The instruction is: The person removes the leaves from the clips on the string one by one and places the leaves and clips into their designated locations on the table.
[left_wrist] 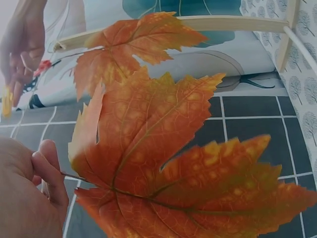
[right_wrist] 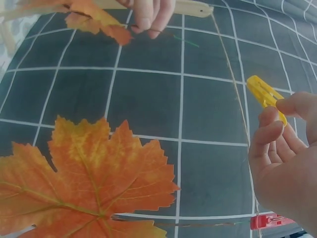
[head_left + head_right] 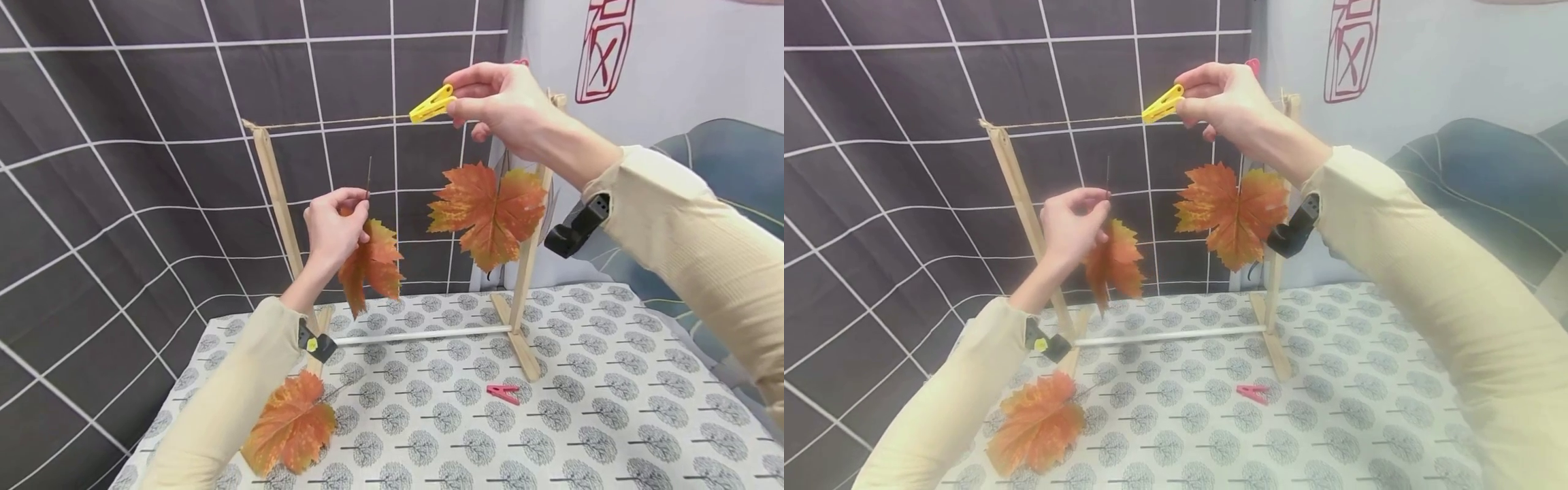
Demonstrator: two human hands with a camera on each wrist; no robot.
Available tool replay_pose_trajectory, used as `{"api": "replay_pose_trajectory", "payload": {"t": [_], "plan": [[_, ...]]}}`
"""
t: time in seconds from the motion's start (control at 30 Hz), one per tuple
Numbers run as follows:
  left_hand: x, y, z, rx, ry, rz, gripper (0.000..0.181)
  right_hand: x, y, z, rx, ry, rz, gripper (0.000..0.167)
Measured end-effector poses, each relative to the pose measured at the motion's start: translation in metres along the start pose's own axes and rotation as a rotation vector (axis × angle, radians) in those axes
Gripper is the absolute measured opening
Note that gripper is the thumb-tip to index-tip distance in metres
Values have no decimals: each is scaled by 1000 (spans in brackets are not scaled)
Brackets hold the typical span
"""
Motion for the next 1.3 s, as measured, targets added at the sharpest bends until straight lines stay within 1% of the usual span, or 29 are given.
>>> {"api": "replay_pose_trajectory", "payload": {"t": [0.17,0.4,0.53,0.7,0.83,0.97,1.03,1.17,1.3], "plan": [[8,-5,-7,-30,-6,-1,16,5,-1,6,-47,25,-5,33],[17,-11,-14,-43,8,0,16,12,-4,14,-84,47,-20,32],[21,-14,-17,-26,3,-2,16,15,-5,17,-63,59,-20,33],[27,-15,-24,0,-29,-19,17,19,-9,22,-27,67,-20,34],[31,-18,-29,4,-40,-35,18,23,-13,27,8,73,-19,34],[34,-21,-33,-9,-51,-46,19,27,-16,30,-2,82,-25,34],[36,-23,-34,-39,-54,-41,18,28,-17,31,-21,87,-29,34],[40,-26,-36,-79,-49,-34,18,31,-18,33,-60,92,-27,35],[44,-27,-37,-94,-47,-45,19,34,-21,37,-82,96,-28,35]]}}
Point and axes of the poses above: each hand's wrist, its own x-axis away from the middle knuckle, its own y-axis out of the palm, z = x × y, the point moved 4 cm from there along -x, towards the middle knuckle, and after that the axes turned 1 degree about -x, right-handed, at the moved point
